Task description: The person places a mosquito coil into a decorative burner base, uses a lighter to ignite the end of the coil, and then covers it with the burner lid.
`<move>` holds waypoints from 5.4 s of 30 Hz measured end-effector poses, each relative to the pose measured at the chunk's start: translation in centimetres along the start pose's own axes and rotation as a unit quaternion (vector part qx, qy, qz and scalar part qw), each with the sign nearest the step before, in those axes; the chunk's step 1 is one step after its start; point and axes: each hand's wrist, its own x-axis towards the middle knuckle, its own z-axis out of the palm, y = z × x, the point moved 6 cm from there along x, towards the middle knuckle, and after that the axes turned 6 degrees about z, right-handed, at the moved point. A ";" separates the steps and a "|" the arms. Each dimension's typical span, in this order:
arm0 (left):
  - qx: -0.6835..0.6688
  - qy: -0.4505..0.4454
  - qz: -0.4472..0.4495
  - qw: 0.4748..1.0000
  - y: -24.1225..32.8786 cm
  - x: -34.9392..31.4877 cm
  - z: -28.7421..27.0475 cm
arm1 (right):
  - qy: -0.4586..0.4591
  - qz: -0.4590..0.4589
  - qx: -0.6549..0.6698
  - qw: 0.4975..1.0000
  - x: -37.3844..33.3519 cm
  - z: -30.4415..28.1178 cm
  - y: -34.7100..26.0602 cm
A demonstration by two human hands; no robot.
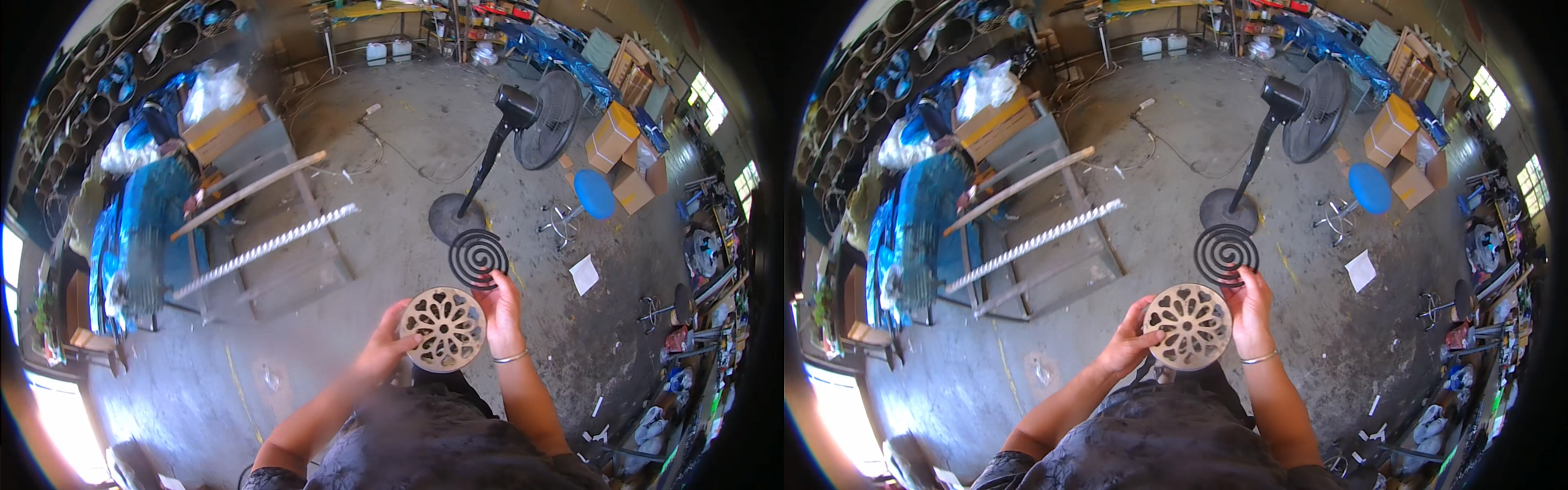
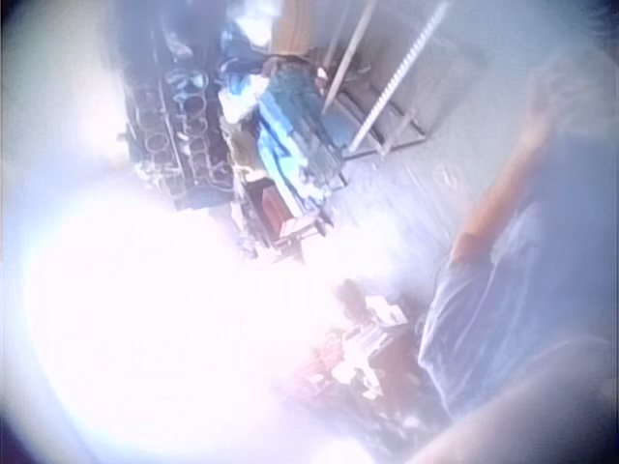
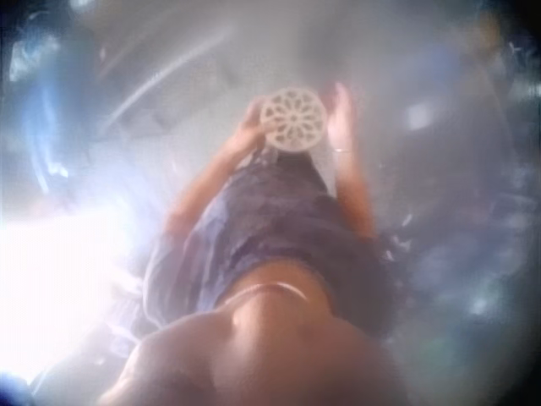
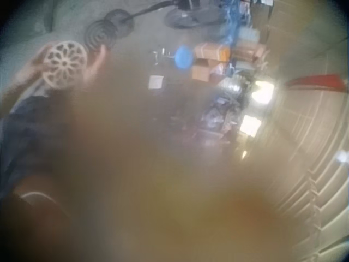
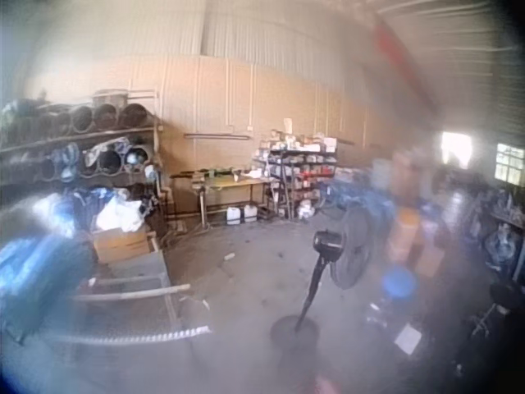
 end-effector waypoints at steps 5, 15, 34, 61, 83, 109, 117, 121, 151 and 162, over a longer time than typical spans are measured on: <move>0.005 -0.037 -0.004 0.999 4.7 17.3 -0.3 | 0.004 -0.023 -0.007 1.000 15.4 4.5 -4.2; -0.047 0.108 0.080 0.990 18.9 46.0 -7.4 | -0.090 0.088 -0.029 0.992 49.3 23.6 -5.5; 0.043 -0.039 0.012 0.998 39.8 110.0 -12.7 | -0.007 -0.020 0.042 0.999 105.3 42.3 -20.9; -0.069 0.036 0.147 0.986 63.3 196.1 -20.2 | 0.000 -0.067 0.053 0.996 188.8 55.1 -48.6; 0.066 0.261 0.203 0.941 72.7 249.4 -33.1 | 0.118 -0.003 -0.003 0.993 224.4 63.7 -57.4; -0.104 0.383 0.214 0.893 82.5 250.7 -43.3 | 0.122 0.066 -0.062 0.988 234.6 74.4 -52.6; 0.115 0.583 0.187 0.782 81.0 255.1 -51.2 | 0.097 0.092 -0.087 0.987 234.0 78.0 -50.8; 0.529 0.523 0.309 0.593 84.5 251.8 -40.1 | 0.112 0.087 -0.071 0.987 233.6 77.9 -50.1; 0.858 0.034 0.147 0.492 78.0 253.1 -28.4 | 0.052 0.104 -0.128 0.985 234.5 79.6 -48.3; 0.782 0.017 0.165 0.601 80.1 253.4 -27.7 | 0.038 0.112 -0.145 0.982 235.3 81.0 -48.4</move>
